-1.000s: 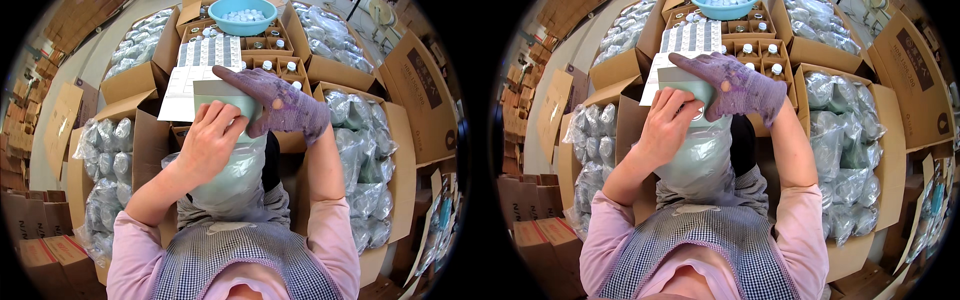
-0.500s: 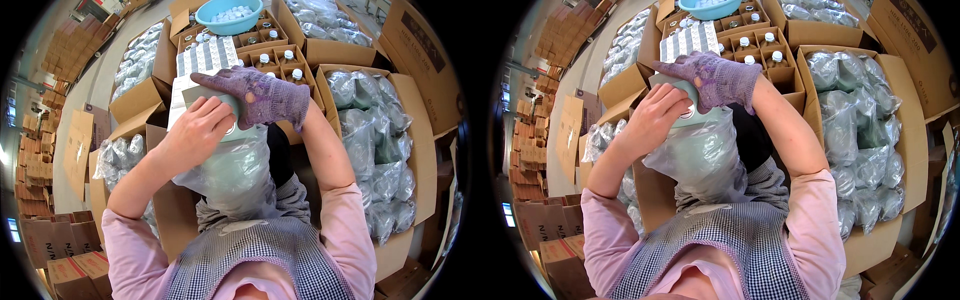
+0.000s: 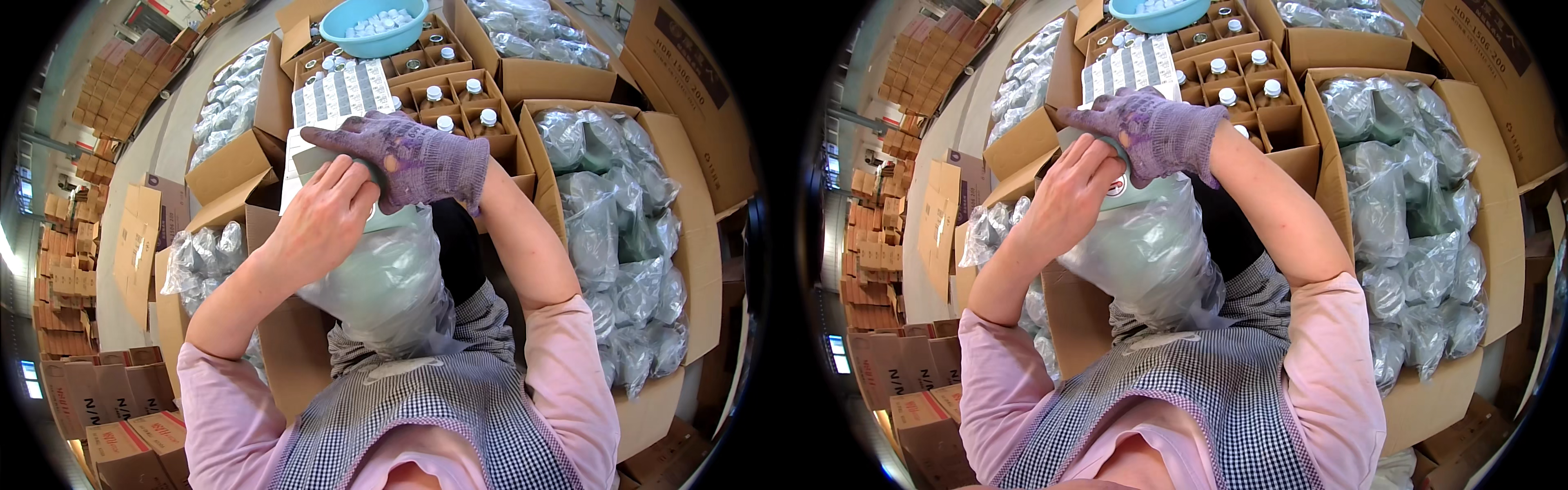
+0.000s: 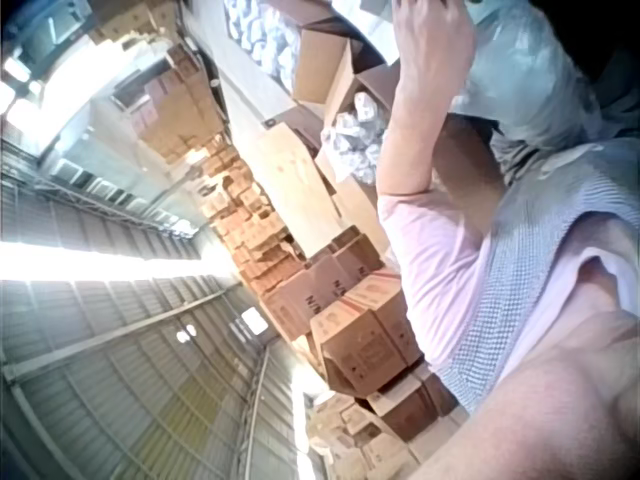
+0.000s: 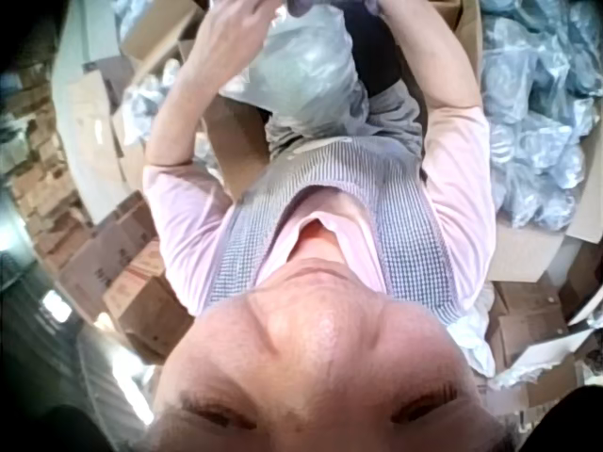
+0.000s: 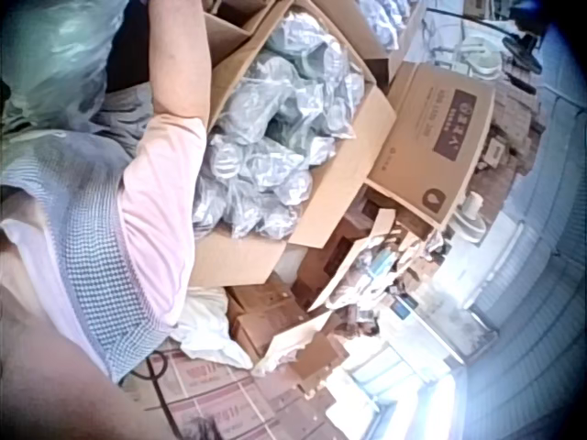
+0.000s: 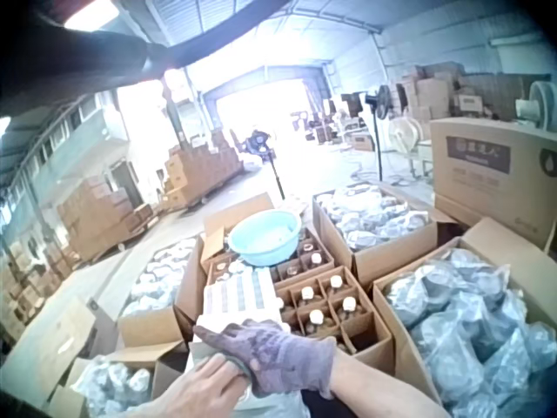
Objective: The person assembles light green pitchers by inserting a metal inner liner into the outer shell and screwing on the lid. They then place the completed units into a cardboard box. The process is repeated for multiple pitchers.
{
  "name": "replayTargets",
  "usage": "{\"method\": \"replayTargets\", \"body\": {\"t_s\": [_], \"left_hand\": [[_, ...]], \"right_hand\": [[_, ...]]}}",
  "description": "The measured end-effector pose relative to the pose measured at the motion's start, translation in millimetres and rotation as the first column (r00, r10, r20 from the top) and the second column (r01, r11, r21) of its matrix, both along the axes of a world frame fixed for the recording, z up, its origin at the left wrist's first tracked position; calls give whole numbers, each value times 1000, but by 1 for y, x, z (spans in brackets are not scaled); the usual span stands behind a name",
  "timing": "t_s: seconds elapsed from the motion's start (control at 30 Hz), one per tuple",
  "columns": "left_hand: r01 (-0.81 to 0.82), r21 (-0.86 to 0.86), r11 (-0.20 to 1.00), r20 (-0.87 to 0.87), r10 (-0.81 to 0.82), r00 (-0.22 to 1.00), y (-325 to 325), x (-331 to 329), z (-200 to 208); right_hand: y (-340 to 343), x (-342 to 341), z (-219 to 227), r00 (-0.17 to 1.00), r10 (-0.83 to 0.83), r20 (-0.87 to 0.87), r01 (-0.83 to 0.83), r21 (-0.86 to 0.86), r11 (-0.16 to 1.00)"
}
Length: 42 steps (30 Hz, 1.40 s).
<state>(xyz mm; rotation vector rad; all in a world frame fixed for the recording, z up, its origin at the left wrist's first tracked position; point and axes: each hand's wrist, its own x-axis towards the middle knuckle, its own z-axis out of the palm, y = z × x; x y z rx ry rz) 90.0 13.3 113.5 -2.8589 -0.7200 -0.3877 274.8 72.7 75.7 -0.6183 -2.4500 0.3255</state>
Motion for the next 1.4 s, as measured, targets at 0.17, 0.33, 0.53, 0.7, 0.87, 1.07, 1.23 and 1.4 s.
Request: {"method": "replayTargets", "body": {"t_s": [0.17,0.33,0.53,0.7,0.87,1.07,1.23,1.4], "left_hand": [[9,-59,998,-60,-13,998,-2,-10,-4],[9,-36,999,198,-1,980,4,-22,-11],[-68,56,996,201,56,978,-4,-15,-25],[-90,5,996,150,88,985,-4,-13,-20],[-117,-57,991,146,124,981,2,-12,-17],[-29,-265,964,176,78,981,-1,-19,-14],[-77,-196,978,309,136,941,2,-16,-13],[-101,-110,989,211,122,970,6,-8,-13]], "right_hand": [[-2,7,1,999,-38,18,39,-46,998],[-10,7,5,999,-52,16,52,-7,999],[-3,5,-6,998,-54,-39,54,6,999],[-3,2,-4,999,-25,-29,24,-28,999],[-4,1,-3,1000,-22,-19,21,-31,999],[-6,6,2,994,-84,67,88,-65,994],[-7,2,3,998,-51,36,52,-39,998],[-7,2,1,999,-50,2,50,20,999]]}}
